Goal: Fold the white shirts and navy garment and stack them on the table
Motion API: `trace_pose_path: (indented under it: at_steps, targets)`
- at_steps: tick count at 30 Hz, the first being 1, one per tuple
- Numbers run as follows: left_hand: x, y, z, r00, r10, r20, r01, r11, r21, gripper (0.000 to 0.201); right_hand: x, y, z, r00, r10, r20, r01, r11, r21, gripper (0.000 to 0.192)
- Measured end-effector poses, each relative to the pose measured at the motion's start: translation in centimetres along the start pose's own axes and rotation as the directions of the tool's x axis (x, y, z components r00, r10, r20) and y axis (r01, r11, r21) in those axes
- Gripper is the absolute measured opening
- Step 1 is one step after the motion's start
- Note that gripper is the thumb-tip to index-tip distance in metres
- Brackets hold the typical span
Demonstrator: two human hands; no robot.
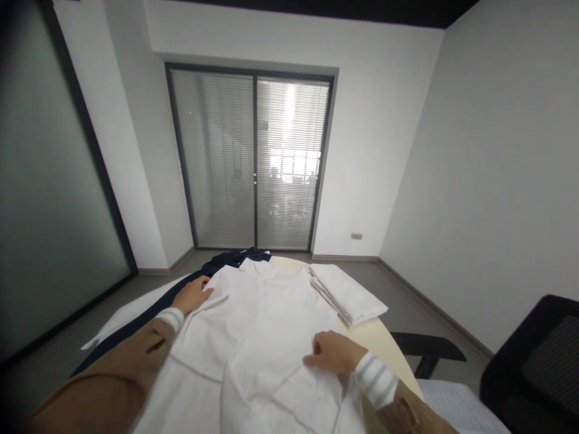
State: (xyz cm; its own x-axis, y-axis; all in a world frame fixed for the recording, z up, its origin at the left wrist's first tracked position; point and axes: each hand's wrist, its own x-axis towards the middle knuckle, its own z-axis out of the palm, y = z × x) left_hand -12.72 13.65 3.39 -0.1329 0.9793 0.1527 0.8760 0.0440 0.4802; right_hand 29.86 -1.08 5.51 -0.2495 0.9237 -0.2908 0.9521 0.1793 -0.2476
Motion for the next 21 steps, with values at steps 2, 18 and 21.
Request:
trace_pose_path:
  at_steps: [2, 18, 21]
  targets:
    - [-0.1, -0.3, -0.2, 1.0, -0.01, -0.003, 0.01, 1.0, 0.006, 0.023, -1.3, 0.4, -0.1, 0.997, -0.063, 0.049, 0.064, 0.998, -0.02, 0.032]
    - [0.3, -0.5, 0.4, 0.997, -0.038, -0.072, 0.04, 0.999, 0.024, 0.044, -1.2, 0.7, -2.0, 0.991, 0.042, 0.13, -0.031, 0.996, -0.08, 0.033]
    - [0.3, 0.2, 0.1, 0.995, 0.072, -0.068, -0.07, 0.997, 0.043, 0.044, 0.1, -0.5, -1.9, 0.994, -0.042, 0.099, 0.045, 0.999, -0.031, 0.03]
